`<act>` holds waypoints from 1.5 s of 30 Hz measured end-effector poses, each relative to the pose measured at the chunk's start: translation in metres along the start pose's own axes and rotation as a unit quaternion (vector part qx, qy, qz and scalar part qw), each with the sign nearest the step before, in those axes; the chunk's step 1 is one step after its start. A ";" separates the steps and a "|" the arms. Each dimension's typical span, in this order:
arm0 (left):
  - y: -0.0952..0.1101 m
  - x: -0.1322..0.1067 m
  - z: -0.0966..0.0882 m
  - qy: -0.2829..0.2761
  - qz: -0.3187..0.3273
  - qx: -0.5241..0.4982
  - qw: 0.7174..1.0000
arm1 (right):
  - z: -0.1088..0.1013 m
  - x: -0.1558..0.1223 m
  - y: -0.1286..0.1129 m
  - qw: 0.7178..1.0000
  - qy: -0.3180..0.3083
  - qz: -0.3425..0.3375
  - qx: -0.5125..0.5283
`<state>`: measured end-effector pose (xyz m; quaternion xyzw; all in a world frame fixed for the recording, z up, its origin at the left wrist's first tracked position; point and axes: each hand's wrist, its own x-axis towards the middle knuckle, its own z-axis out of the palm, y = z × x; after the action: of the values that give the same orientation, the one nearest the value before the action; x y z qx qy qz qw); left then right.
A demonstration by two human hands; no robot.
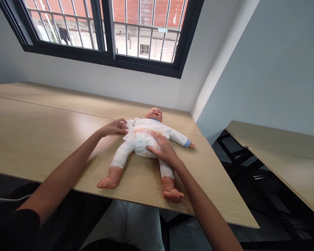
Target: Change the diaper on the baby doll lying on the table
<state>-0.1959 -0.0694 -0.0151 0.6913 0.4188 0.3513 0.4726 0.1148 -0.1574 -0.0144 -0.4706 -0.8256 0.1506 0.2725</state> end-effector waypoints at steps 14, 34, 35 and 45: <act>0.001 0.004 0.010 -0.138 -0.062 -0.002 0.989 | 0.001 0.000 0.002 1.000 0.008 -0.008 -0.005; -0.005 0.006 0.022 -0.112 -0.017 0.106 0.988 | 0.005 0.001 0.007 0.999 0.023 -0.034 -0.017; -0.006 0.007 0.021 -0.115 -0.015 0.108 0.987 | 0.005 0.001 0.007 0.999 0.024 -0.034 -0.017; -0.016 0.011 0.012 -0.135 -0.040 0.119 0.983 | 0.004 0.001 0.007 0.999 0.024 -0.035 -0.024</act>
<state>-0.1853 -0.0608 -0.0325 0.7664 0.4169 0.1834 0.4529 0.1172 -0.1527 -0.0210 -0.4512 -0.8383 0.1096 0.2859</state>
